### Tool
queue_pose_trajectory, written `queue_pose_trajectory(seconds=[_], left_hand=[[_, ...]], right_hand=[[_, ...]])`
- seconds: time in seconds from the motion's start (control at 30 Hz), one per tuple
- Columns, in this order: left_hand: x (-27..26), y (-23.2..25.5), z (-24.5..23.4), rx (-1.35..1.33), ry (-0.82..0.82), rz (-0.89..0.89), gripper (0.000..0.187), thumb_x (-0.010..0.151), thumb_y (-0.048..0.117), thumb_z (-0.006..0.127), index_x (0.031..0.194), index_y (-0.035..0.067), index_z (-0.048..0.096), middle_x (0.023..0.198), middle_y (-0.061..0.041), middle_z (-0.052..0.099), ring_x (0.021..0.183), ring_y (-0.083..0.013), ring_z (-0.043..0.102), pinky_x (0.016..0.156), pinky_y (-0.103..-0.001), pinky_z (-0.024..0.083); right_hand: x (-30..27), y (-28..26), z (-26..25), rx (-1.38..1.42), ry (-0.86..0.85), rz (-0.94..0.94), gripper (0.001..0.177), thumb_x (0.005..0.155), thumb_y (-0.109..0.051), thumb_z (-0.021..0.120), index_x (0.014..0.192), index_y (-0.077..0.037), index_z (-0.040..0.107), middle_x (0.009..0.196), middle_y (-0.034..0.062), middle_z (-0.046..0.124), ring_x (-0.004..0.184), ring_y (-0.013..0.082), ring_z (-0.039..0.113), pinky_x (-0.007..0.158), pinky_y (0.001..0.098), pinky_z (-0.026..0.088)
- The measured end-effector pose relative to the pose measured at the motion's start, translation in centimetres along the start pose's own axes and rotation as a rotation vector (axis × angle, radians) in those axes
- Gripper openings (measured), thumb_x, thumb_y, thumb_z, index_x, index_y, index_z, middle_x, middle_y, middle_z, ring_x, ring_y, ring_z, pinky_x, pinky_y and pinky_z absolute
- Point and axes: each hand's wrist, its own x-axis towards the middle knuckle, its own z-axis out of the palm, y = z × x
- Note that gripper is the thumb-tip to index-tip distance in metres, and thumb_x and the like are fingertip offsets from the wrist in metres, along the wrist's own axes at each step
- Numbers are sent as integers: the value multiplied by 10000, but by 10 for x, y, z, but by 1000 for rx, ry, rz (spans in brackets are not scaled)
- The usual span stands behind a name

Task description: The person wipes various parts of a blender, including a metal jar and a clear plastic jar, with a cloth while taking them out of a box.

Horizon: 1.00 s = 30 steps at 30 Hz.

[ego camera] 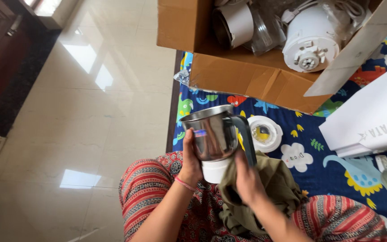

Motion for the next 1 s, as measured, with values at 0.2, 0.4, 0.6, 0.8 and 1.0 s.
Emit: queue_pose_trajectory(seconds=[0.2,0.4,0.6,0.8,1.0], left_hand=[[3,12,-2,-122,175,172,768,920,670,520,1399,70,539,1262,-127,674,1096,-267,682,977,-419,560],[-4,16,12,-87,301,192,828,805,747,505,1406,179,543,1296,-74,636,1138,-262,648,964,-480,547],[-11,6,20,-190,-107,79,943,795,807,530,1413,95,509,1325,-135,609,1176,-327,626,992,-519,525],[-4,-9,34,560,99,530,1003,766,497,855,1512,62,346,1351,-125,572,1260,-259,562,1087,-398,472],[-24,-6,57,812,-59,657,1199,646,386,972,1555,10,286,1461,-138,522,1380,-237,557,1196,-387,447]], right_hand=[[-42,-65,37,-665,112,-737,703,998,-383,511,1468,117,360,1543,389,295,1390,609,335,1125,585,286],[0,-35,22,-260,-27,57,627,1013,-507,485,1433,-47,559,1349,152,673,1194,295,687,1028,426,530],[21,34,7,703,140,588,575,1002,-559,343,1342,-159,580,1231,65,710,1136,226,661,996,400,492],[6,33,9,1162,-64,772,516,1001,-540,468,1210,-107,654,1122,88,706,970,275,679,863,459,557],[-12,48,-22,1059,9,678,512,985,-489,475,1253,-92,654,1171,90,724,1000,263,685,873,458,559]])
